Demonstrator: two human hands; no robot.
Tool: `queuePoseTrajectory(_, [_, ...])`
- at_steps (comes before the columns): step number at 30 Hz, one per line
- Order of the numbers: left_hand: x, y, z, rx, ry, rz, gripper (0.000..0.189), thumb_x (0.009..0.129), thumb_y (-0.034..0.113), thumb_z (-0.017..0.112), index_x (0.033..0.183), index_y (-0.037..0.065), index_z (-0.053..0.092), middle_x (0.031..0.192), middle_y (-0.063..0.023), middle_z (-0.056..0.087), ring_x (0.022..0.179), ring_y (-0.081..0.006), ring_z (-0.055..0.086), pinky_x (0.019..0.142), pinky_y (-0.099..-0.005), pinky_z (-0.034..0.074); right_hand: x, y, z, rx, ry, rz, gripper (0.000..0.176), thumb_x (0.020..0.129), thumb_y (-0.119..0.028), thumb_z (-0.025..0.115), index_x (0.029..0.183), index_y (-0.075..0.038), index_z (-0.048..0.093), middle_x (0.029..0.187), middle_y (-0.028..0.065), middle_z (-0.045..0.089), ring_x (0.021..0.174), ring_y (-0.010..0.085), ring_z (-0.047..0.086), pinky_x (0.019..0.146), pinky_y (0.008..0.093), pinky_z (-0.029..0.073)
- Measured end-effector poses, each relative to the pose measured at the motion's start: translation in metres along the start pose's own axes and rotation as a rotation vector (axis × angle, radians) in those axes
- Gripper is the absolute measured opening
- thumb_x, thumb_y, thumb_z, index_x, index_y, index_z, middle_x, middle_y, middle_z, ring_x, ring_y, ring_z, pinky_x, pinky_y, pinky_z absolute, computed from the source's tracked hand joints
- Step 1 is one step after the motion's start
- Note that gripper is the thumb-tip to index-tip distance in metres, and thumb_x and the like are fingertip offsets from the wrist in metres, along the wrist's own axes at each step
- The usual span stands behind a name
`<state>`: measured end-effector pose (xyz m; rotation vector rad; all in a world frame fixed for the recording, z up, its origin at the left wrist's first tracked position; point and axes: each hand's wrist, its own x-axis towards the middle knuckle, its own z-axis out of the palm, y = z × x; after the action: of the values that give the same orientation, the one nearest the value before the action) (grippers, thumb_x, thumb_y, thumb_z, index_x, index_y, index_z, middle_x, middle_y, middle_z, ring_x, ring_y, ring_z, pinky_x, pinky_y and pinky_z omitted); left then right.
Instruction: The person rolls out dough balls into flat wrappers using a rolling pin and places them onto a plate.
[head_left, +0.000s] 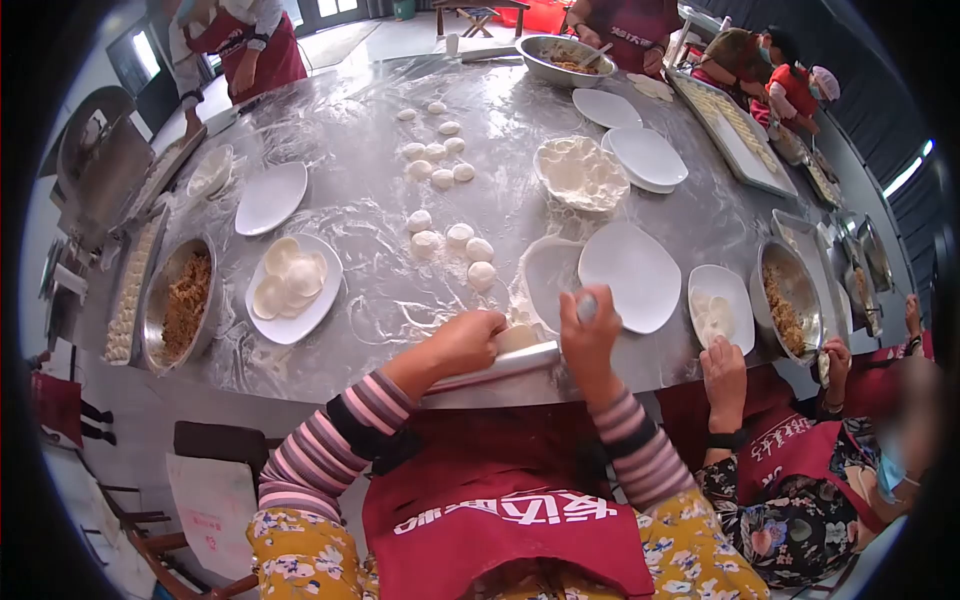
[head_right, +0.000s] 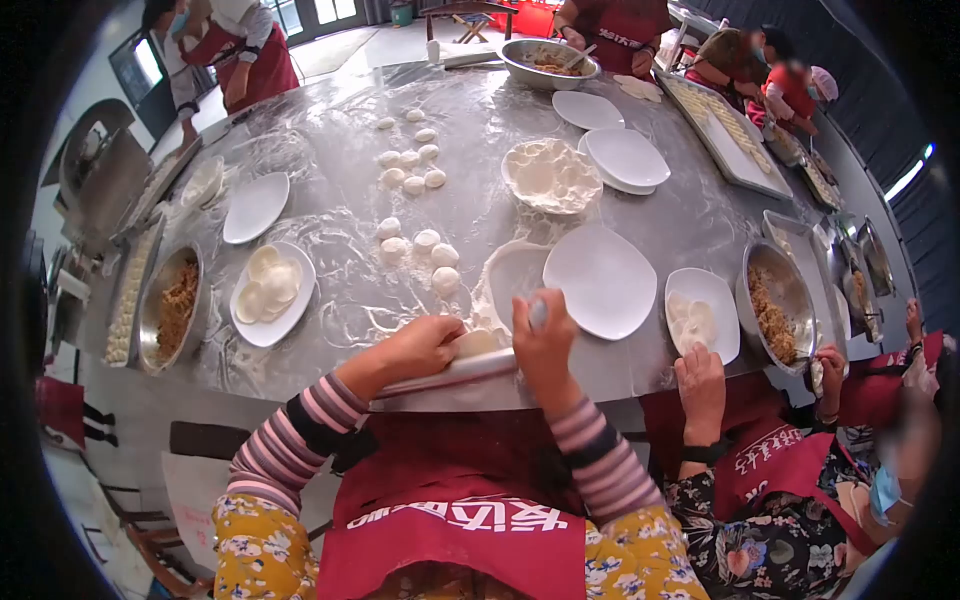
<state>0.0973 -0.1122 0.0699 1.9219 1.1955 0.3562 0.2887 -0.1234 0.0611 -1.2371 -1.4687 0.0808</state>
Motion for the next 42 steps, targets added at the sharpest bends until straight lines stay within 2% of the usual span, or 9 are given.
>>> queuePoseTrajectory(7, [0.018, -0.003, 0.007, 0.14, 0.087, -0.08, 0.024, 0.08, 0.023, 0.055, 0.08, 0.0, 0.063, 0.079, -0.0229, 0.062, 0.076, -0.0381, 0.06, 0.068, -0.0445, 0.046, 0.015, 0.008, 0.021, -0.026, 0.01, -0.079, 0.022, 0.077, -0.007, 0.067, 0.087, -0.005, 0.048, 0.069, 0.0186, 0.052, 0.062, 0.0406, 0.053, 0.052, 0.0443, 0.04])
queuePoseTrajectory(11, [0.008, -0.002, 0.018, 0.227, 0.17, 0.073, 0.017, 0.07, 0.015, 0.06, 0.078, 0.0, 0.059, 0.08, -0.0215, 0.06, 0.08, -0.0397, 0.058, 0.069, -0.0447, 0.046, -0.022, -0.005, -0.022, -0.071, 0.009, -0.007, 0.022, 0.076, -0.003, 0.068, 0.081, -0.004, 0.047, 0.066, 0.0122, 0.047, 0.055, 0.0273, 0.048, 0.051, 0.0359, 0.039])
queuePoseTrajectory(16, [-0.025, -0.022, -0.025, -0.201, 0.147, 0.036, 0.021, 0.073, 0.015, 0.062, 0.087, 0.0, 0.057, 0.08, -0.0142, 0.06, 0.074, -0.0238, 0.058, 0.066, -0.0366, 0.046, -0.039, -0.007, -0.036, 0.198, -0.077, 0.226, 0.02, 0.081, -0.003, 0.065, 0.078, -0.005, 0.045, 0.062, 0.0052, 0.044, 0.051, 0.0131, 0.043, 0.046, 0.0282, 0.036])
queuePoseTrajectory(23, [-0.114, -0.096, -0.175, 0.104, 0.653, -0.402, 0.028, 0.078, 0.014, 0.065, 0.1, -0.003, 0.059, 0.083, -0.0085, 0.061, 0.076, -0.0142, 0.058, 0.069, -0.0284, 0.048, -0.035, -0.005, -0.033, 0.254, -0.098, 0.248, 0.021, 0.082, -0.003, 0.064, 0.078, -0.004, 0.044, 0.063, 0.0049, 0.044, 0.05, 0.0119, 0.043, 0.046, 0.0275, 0.036])
queuePoseTrajectory(26, [-0.115, -0.106, -0.188, 0.171, 0.906, -0.478, 0.024, 0.075, 0.013, 0.061, 0.094, -0.002, 0.063, 0.084, -0.0151, 0.065, 0.078, -0.0228, 0.062, 0.071, -0.0334, 0.048, -0.035, -0.001, -0.031, 0.251, -0.101, 0.24, 0.021, 0.082, -0.003, 0.065, 0.078, -0.004, 0.044, 0.065, 0.0052, 0.045, 0.052, 0.0121, 0.043, 0.047, 0.0273, 0.036])
queuePoseTrajectory(33, [-0.001, -0.059, -0.089, 0.118, 0.383, -0.132, 0.019, 0.077, 0.019, 0.06, 0.083, 0.002, 0.066, 0.085, -0.0172, 0.065, 0.083, -0.0301, 0.064, 0.075, -0.0385, 0.05, -0.032, -0.005, -0.032, 0.206, -0.064, 0.167, 0.022, 0.077, 0.0, 0.068, 0.08, -0.004, 0.046, 0.066, 0.0093, 0.048, 0.051, 0.0208, 0.046, 0.049, 0.0299, 0.039])
queuePoseTrajectory(37, [0.047, -0.016, -0.041, 0.284, 0.404, -0.179, 0.023, 0.077, 0.025, 0.065, 0.083, 0.003, 0.065, 0.079, -0.0162, 0.065, 0.081, -0.0325, 0.063, 0.073, -0.0419, 0.049, -0.034, -0.004, -0.034, 0.178, -0.071, 0.16, 0.022, 0.076, 0.0, 0.068, 0.08, -0.004, 0.047, 0.067, 0.0089, 0.049, 0.052, 0.0204, 0.048, 0.049, 0.0297, 0.039])
queuePoseTrajectory(40, [0.066, -0.015, -0.02, 0.545, 0.69, -0.099, 0.023, 0.075, 0.023, 0.067, 0.086, 0.003, 0.063, 0.074, -0.0159, 0.061, 0.079, -0.0325, 0.062, 0.071, -0.0419, 0.049, -0.034, -0.011, -0.037, 0.191, -0.067, 0.158, 0.023, 0.076, 0.001, 0.069, 0.079, -0.004, 0.047, 0.065, 0.0092, 0.048, 0.051, 0.0195, 0.047, 0.048, 0.0292, 0.038])
queuePoseTrajectory(42, [0.062, -0.008, -0.021, 0.428, 0.498, -0.073, 0.024, 0.075, 0.024, 0.067, 0.084, 0.002, 0.062, 0.075, -0.0164, 0.062, 0.078, -0.0336, 0.062, 0.07, -0.0424, 0.049, -0.035, -0.01, -0.038, 0.196, -0.07, 0.17, 0.023, 0.075, 0.001, 0.069, 0.079, -0.004, 0.047, 0.065, 0.0089, 0.048, 0.05, 0.0193, 0.046, 0.047, 0.0291, 0.038])
